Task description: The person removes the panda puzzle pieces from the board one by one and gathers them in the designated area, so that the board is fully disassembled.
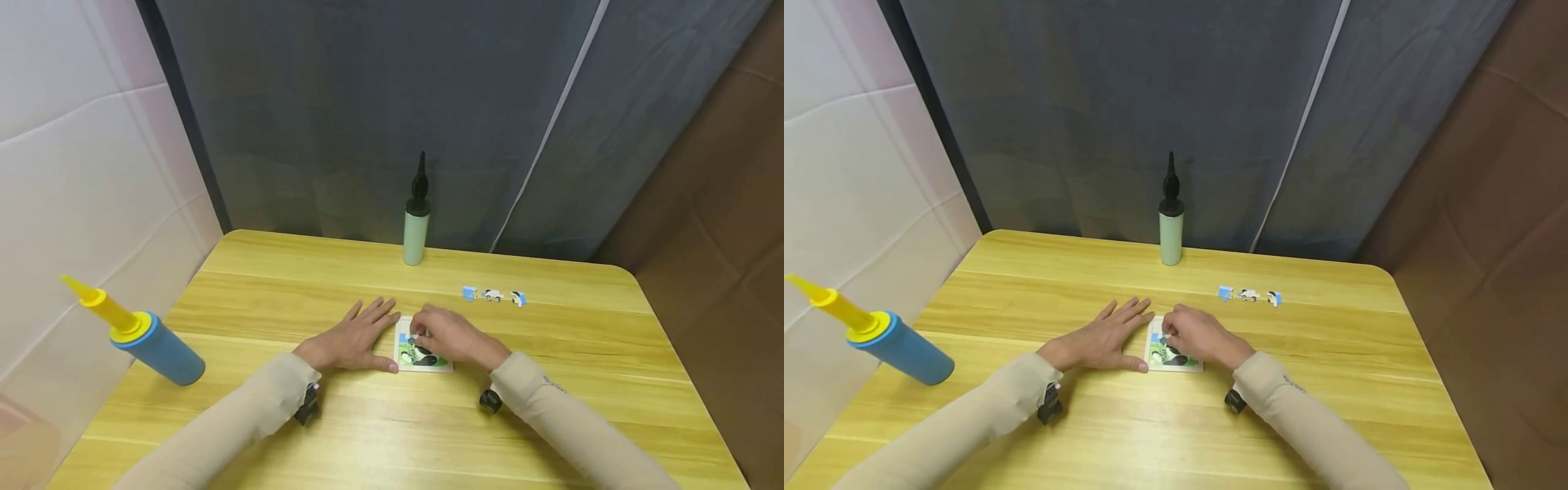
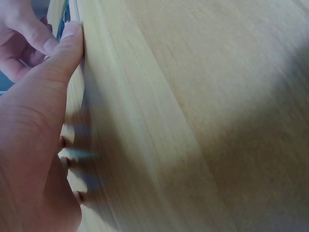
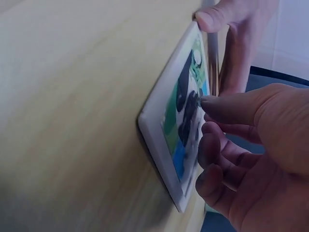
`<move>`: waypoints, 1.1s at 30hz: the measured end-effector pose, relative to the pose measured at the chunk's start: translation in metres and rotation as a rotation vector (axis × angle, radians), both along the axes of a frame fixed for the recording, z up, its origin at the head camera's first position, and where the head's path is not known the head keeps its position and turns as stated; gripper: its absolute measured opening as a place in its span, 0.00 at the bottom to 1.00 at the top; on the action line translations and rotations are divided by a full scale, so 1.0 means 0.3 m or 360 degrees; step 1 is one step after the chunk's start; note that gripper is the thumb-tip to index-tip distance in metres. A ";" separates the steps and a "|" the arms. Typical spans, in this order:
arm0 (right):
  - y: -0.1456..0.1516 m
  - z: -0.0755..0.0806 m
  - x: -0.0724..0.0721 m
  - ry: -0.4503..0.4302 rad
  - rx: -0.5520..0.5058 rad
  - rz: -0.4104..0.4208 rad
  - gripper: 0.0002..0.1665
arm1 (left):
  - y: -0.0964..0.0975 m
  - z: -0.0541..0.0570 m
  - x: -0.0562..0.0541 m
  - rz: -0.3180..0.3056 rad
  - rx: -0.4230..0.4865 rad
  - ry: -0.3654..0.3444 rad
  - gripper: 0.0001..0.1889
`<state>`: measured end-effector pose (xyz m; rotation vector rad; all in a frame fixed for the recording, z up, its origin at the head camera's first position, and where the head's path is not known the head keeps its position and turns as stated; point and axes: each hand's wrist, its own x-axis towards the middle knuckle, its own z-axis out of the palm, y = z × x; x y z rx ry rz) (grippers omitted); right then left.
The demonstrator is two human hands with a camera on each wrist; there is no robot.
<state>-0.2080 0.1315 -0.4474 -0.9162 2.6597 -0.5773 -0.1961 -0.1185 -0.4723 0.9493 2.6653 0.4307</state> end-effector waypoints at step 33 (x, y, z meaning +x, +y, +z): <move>-0.048 -0.003 -0.010 -0.0196 0.0008 -0.0126 0.06 | 0.001 0.000 -0.002 0.0002 0.0011 -0.0015 0.56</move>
